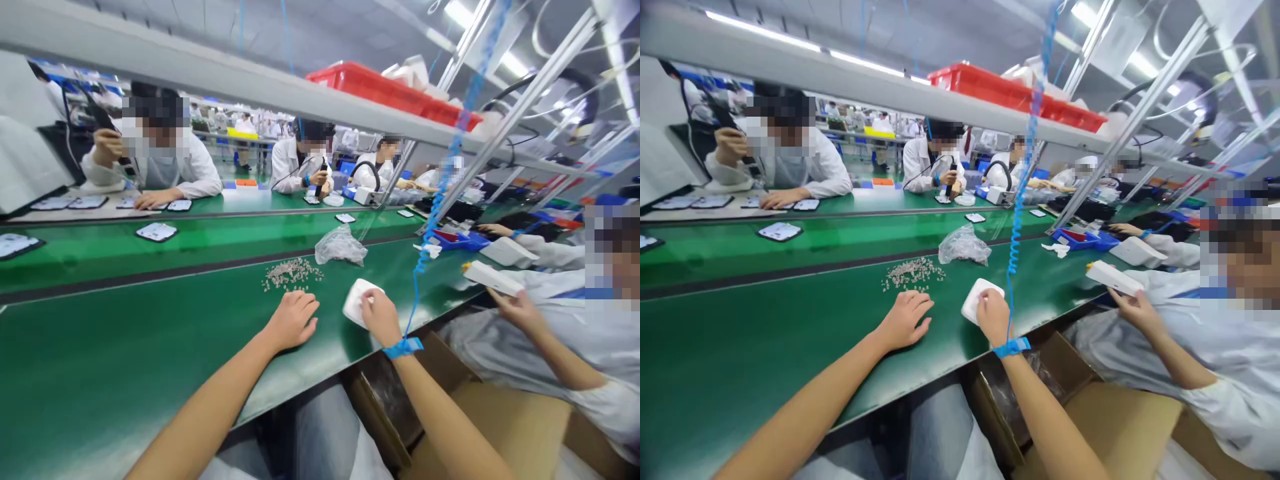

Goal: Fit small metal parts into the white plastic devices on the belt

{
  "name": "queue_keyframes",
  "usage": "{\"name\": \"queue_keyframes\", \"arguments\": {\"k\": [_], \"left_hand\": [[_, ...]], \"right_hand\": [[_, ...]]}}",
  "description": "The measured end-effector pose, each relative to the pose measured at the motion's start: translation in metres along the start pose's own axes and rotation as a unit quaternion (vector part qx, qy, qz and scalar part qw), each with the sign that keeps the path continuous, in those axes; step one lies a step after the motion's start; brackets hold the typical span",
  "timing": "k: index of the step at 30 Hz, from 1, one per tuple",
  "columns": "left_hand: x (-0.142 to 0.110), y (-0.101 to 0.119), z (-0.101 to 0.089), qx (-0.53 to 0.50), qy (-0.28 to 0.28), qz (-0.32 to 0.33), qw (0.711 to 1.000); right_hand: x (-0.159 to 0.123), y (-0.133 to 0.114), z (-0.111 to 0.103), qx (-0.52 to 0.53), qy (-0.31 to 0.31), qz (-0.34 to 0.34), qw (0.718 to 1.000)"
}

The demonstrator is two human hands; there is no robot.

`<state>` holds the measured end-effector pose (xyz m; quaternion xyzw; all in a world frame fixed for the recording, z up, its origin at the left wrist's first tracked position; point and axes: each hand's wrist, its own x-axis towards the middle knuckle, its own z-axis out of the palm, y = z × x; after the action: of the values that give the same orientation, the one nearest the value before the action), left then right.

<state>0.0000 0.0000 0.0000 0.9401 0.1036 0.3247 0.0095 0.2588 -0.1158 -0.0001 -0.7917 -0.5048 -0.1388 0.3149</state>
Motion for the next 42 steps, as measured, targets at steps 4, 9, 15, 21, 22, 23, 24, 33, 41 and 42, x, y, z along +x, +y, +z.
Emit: {"name": "queue_keyframes", "arguments": {"k": [4,9,15,21,22,23,24,33,41,42], "left_hand": [[0.003,0.011,-0.005,-0.069,-0.106,0.088,0.988],[0.004,0.013,-0.001,-0.084,-0.124,0.082,0.985],[0.004,0.012,0.003,-0.092,-0.106,0.079,0.987],[0.004,0.011,0.004,-0.123,-0.107,0.063,0.985],[0.005,0.01,0.003,-0.129,-0.107,0.059,0.984],[0.005,0.01,0.003,-0.135,-0.106,0.054,0.984],[0.006,0.01,0.003,-0.14,-0.105,0.048,0.983],[0.008,0.011,0.001,-0.172,-0.105,0.029,0.979],[0.008,0.014,0.001,-0.164,-0.111,0.045,0.979],[0.009,0.014,0.001,-0.163,-0.113,0.05,0.979]], "right_hand": [[0.012,-0.041,-0.01,0.079,-0.077,-0.119,0.987],[0.033,-0.054,-0.016,0.088,-0.215,-0.272,0.934],[0.041,-0.047,-0.006,0.037,-0.246,-0.384,0.889],[0.045,-0.041,0.002,0.049,-0.251,-0.44,0.861],[0.045,-0.041,0.001,0.048,-0.254,-0.443,0.859],[0.046,-0.042,0.001,0.046,-0.254,-0.445,0.857],[0.047,-0.042,0.001,0.041,-0.253,-0.447,0.857],[0.041,-0.05,-0.001,-0.003,-0.217,-0.439,0.872],[0.038,-0.053,-0.003,-0.014,-0.233,-0.4,0.886],[0.038,-0.054,-0.003,-0.009,-0.234,-0.398,0.887]]}}
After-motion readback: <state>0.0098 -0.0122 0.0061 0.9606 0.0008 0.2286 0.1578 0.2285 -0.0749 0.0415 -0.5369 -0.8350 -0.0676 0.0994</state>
